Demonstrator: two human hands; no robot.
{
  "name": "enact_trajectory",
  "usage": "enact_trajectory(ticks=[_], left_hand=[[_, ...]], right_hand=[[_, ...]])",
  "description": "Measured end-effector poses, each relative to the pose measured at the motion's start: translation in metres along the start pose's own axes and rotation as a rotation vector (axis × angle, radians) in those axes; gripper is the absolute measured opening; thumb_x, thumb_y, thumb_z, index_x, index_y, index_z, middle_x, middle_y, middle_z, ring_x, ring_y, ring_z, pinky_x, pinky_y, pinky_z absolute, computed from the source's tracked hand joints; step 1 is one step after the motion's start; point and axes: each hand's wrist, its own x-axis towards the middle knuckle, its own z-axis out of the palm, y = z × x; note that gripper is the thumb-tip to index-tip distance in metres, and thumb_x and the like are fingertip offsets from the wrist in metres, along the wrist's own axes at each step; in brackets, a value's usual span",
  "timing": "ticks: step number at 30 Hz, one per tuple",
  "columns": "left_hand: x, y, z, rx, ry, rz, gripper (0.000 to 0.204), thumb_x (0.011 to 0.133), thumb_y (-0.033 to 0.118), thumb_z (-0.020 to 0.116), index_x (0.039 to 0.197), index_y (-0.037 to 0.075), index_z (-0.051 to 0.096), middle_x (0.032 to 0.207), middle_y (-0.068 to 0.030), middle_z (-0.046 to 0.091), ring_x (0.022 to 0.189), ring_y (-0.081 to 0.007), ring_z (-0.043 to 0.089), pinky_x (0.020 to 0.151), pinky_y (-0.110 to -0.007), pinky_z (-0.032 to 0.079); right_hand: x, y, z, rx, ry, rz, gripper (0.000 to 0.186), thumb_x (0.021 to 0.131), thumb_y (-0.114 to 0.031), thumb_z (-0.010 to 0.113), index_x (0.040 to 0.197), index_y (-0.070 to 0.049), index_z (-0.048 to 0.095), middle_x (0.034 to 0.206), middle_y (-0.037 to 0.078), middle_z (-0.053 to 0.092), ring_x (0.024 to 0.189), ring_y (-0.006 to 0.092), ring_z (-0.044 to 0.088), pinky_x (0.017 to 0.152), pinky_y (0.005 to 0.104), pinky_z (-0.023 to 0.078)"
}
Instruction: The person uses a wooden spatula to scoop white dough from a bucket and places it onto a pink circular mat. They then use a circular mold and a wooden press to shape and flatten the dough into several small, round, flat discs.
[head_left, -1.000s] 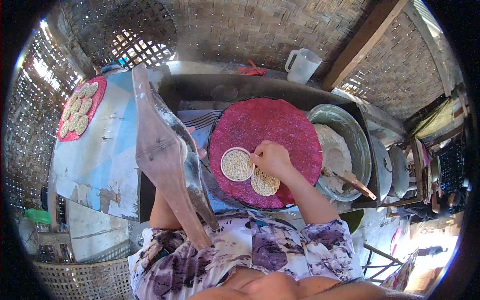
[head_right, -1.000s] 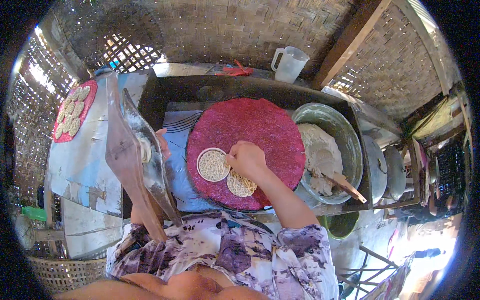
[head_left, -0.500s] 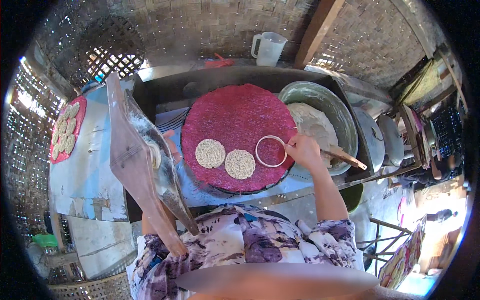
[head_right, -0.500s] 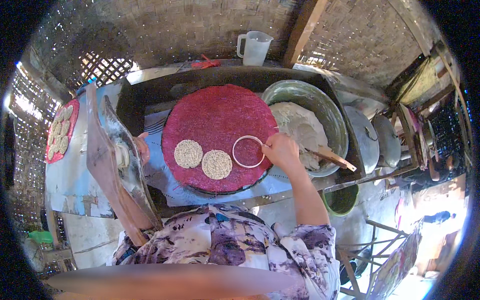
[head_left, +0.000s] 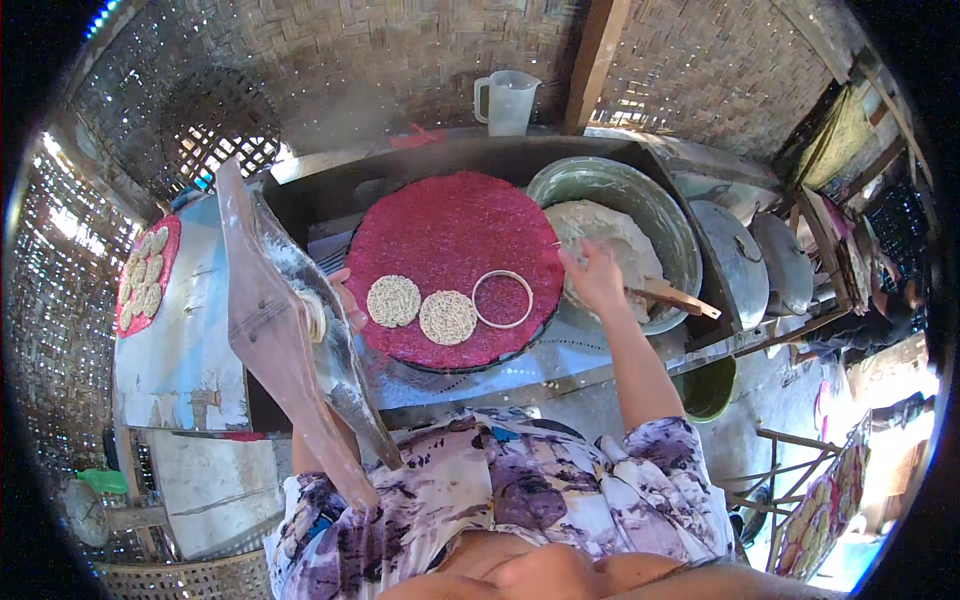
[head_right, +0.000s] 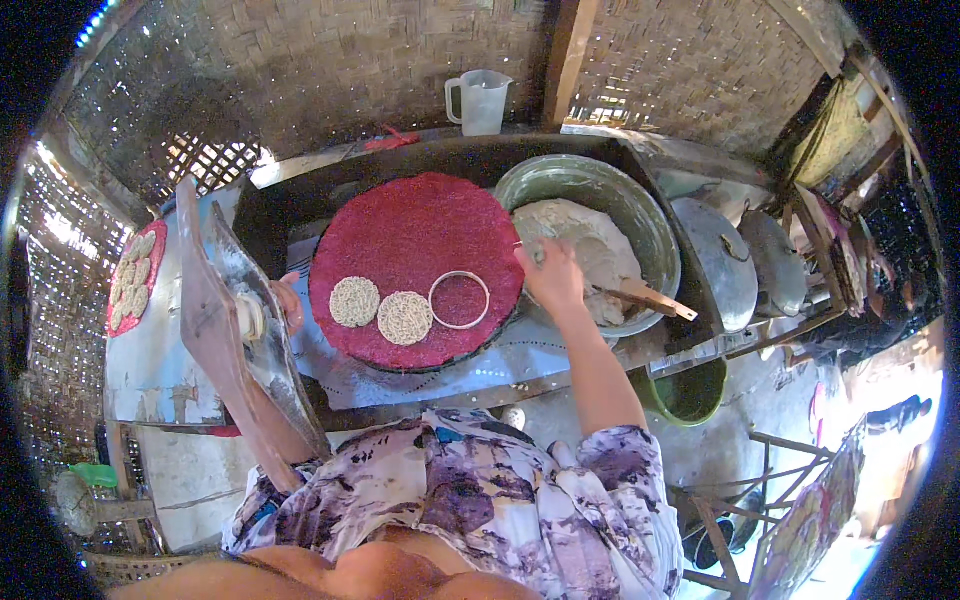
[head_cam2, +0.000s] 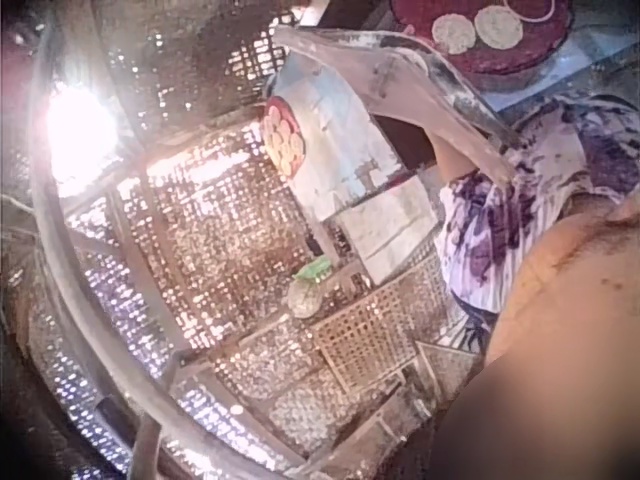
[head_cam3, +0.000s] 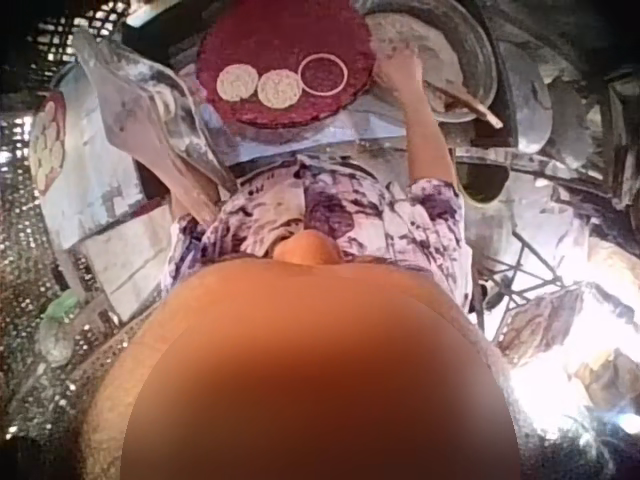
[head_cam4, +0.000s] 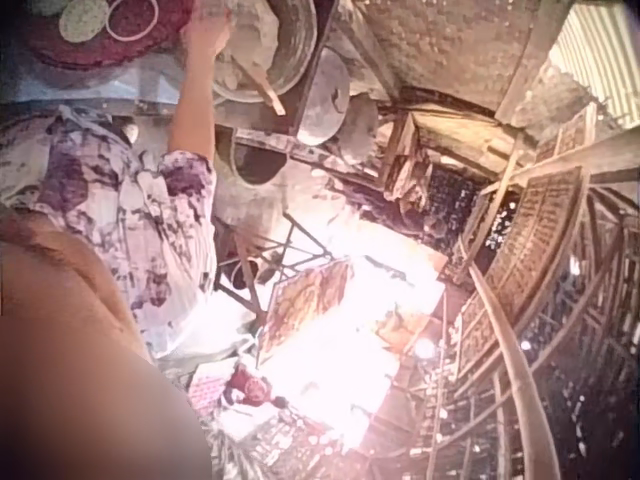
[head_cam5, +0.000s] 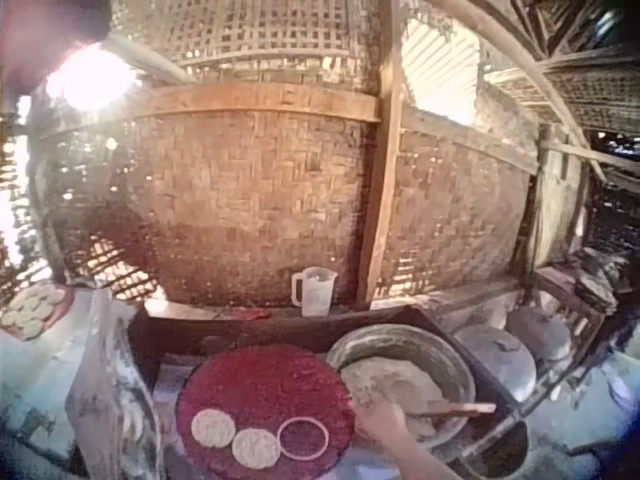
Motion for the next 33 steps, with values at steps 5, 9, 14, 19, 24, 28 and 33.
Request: enact_trajectory(ticks=[5,9,14,19,24,28,33], left_hand=[[0.003,0.007,0.015,-0.01,-0.024,0.013,0.048,0.062,0.021,0.07,0.104,0.004,0.053,0.095,-0.0091,0.058,0.086,-0.0207,0.057,0.084,-0.031,0.041],[0.003,0.01,0.025,-0.018,-0.026,0.028,0.049,0.062,0.021,0.07,0.104,0.004,0.052,0.095,-0.0092,0.058,0.085,-0.0211,0.057,0.084,-0.031,0.041],[0.004,0.009,0.033,-0.016,-0.027,0.053,0.05,0.062,0.021,0.07,0.105,0.004,0.051,0.096,-0.0094,0.058,0.085,-0.0216,0.057,0.085,-0.031,0.041],[0.006,0.038,0.042,0.07,-0.009,0.135,0.051,0.062,0.021,0.07,0.107,0.004,0.051,0.096,-0.0096,0.057,0.084,-0.022,0.057,0.085,-0.031,0.041],[0.004,0.089,0.12,0.545,0.307,0.504,0.038,0.054,0.024,0.071,0.086,0.006,0.061,0.08,-0.014,0.061,0.081,-0.0269,0.059,0.092,-0.035,0.037],[0.008,0.085,0.133,0.882,0.127,0.447,0.053,0.052,0.021,0.071,0.101,0.006,0.057,0.092,-0.0137,0.06,0.095,-0.0243,0.055,0.096,-0.039,0.032],[0.05,0.105,0.099,-1.033,-0.408,0.033,0.079,0.074,0.047,0.058,0.129,0.0,0.026,0.121,-0.0132,0.046,0.116,-0.027,0.04,0.099,-0.041,0.029]], right_hand=[[-0.006,0.014,0.014,0.934,-0.809,0.81,0.022,0.081,-0.025,0.055,0.094,-0.008,0.056,0.066,0.0,0.053,0.048,0.0113,0.048,0.04,0.0241,0.036],[-0.024,0.017,0.011,1.232,-0.803,0.961,0.018,0.082,-0.017,0.052,0.098,-0.008,0.053,0.067,0.001,0.053,0.047,0.0095,0.047,0.038,0.023,0.037],[-0.067,-0.026,-0.011,1.494,-0.789,1.139,0.022,0.084,-0.017,0.05,0.101,-0.003,0.049,0.075,0.005,0.058,0.056,0.014,0.056,0.048,0.0262,0.048],[-0.066,-0.041,-0.064,1.2,-1.386,0.742,0.037,0.085,-0.033,0.048,0.105,-0.002,0.048,0.091,0.009,0.058,0.072,0.0158,0.058,0.062,0.028,0.049],[-0.03,-0.067,-0.078,1.35,-1.298,-0.025,0.079,0.079,-0.067,0.017,0.126,-0.006,0.032,0.107,0.011,0.05,0.098,0.0224,0.049,0.085,0.037,0.039],[-0.016,-0.073,-0.079,1.413,-1.412,0.302,0.082,0.076,-0.07,0.022,0.126,-0.007,0.029,0.103,0.011,0.05,0.087,0.0232,0.051,0.075,0.0359,0.042],[0.001,-0.068,-0.085,1.471,-1.535,0.427,0.075,0.079,-0.066,0.025,0.125,-0.008,0.031,0.1,0.014,0.052,0.081,0.0248,0.056,0.07,0.0365,0.046]])
